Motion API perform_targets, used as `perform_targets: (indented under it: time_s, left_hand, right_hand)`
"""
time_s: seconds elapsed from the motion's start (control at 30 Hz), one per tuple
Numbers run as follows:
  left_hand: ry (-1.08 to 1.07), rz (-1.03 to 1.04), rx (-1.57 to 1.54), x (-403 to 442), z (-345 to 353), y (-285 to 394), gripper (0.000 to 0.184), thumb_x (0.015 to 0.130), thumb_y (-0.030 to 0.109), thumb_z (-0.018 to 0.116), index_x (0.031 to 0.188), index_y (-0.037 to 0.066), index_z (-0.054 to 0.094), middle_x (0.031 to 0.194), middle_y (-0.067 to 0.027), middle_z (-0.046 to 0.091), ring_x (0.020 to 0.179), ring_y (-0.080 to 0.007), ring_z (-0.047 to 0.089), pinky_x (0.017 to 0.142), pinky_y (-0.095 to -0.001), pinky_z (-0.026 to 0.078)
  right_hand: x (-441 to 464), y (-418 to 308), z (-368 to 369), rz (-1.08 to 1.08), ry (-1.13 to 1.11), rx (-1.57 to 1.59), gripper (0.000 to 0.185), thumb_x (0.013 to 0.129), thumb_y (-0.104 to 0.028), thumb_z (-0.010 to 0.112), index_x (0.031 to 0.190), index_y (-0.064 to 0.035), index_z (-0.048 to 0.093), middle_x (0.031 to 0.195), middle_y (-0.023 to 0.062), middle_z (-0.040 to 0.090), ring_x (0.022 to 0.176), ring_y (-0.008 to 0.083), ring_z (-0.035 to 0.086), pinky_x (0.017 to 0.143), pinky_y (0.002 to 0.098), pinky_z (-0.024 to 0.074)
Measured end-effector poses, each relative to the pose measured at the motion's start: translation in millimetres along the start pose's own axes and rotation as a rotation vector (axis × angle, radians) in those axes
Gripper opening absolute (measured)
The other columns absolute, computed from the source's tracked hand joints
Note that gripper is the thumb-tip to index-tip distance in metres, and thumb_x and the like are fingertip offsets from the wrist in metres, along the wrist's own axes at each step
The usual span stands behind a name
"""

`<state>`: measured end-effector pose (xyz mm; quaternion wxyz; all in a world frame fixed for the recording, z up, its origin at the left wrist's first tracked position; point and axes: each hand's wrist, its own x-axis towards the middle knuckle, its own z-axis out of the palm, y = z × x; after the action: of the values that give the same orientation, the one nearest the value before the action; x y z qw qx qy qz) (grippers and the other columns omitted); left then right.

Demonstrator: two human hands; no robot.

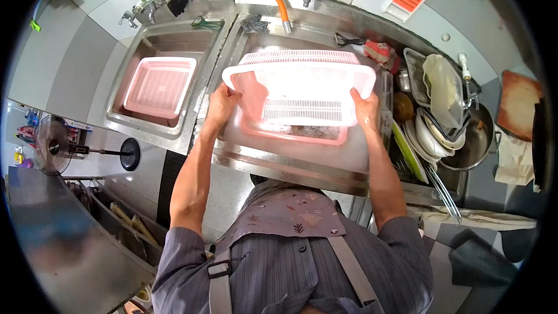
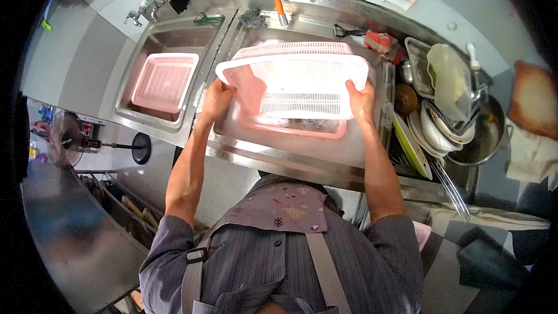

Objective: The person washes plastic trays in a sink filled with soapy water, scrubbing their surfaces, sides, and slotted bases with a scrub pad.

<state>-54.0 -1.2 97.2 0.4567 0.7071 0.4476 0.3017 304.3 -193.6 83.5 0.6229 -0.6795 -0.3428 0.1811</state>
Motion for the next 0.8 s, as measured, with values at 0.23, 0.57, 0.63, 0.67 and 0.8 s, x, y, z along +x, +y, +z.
perform_targets:
  time_s: [0.23, 0.57, 0.63, 0.67, 0.8]
  left_hand:
    - [-0.022, -0.133, 0.337, 28.3, 13.6, -18.5, 0.024, 0.081, 0.016, 0.071, 0.092, -0.004, 0.063, 0.090, -0.0239, 0.070, 0.090, -0.0379, 0.069, 0.081, -0.0427, 0.052]
    - [0.015, -0.083, 0.389, 12.8, 22.8, -33.9, 0.033, 0.082, 0.015, 0.064, 0.102, -0.010, 0.053, 0.094, -0.0343, 0.066, 0.095, -0.0506, 0.064, 0.085, -0.0539, 0.049]
    - [-0.003, -0.117, 0.459, 21.3, 26.3, -38.6, 0.032, 0.083, 0.015, 0.063, 0.102, -0.010, 0.053, 0.095, -0.0343, 0.066, 0.095, -0.0505, 0.064, 0.085, -0.0540, 0.049]
    - [0.002, -0.123, 0.491, 31.0, 25.9, -34.1, 0.032, 0.083, 0.015, 0.063, 0.102, -0.009, 0.054, 0.095, -0.0343, 0.066, 0.095, -0.0504, 0.064, 0.086, -0.0540, 0.049]
    - [0.004, -0.124, 0.526, 25.4, 24.9, -18.3, 0.032, 0.084, 0.015, 0.063, 0.104, -0.008, 0.055, 0.095, -0.0335, 0.066, 0.095, -0.0499, 0.064, 0.085, -0.0525, 0.051]
  right_hand:
    - [18.6, 13.7, 13.4, 0.169, 0.020, -0.183, 0.027, 0.088, -0.008, 0.062, 0.110, 0.0062, 0.064, 0.098, 0.0199, 0.072, 0.088, 0.0254, 0.069, 0.081, 0.0352, 0.0518]
    - [12.8, 13.4, 4.0, 0.145, 0.099, -0.304, 0.034, 0.085, -0.014, 0.065, 0.110, 0.0088, 0.063, 0.101, 0.0240, 0.071, 0.091, 0.0312, 0.070, 0.082, 0.0395, 0.0526]
    - [21.0, 16.4, 7.8, 0.211, 0.007, -0.339, 0.035, 0.084, -0.015, 0.065, 0.111, 0.0082, 0.063, 0.102, 0.0247, 0.070, 0.091, 0.0324, 0.070, 0.082, 0.0400, 0.0527]
    - [26.3, 7.4, 8.7, 0.194, 0.009, -0.336, 0.035, 0.084, -0.015, 0.065, 0.111, 0.0082, 0.063, 0.102, 0.0247, 0.070, 0.091, 0.0324, 0.070, 0.082, 0.0400, 0.0527]
    - [-0.3, 10.8, 3.2, 0.174, 0.064, -0.313, 0.036, 0.084, -0.013, 0.063, 0.113, 0.0099, 0.060, 0.102, 0.0255, 0.069, 0.092, 0.0332, 0.069, 0.082, 0.0390, 0.0528]
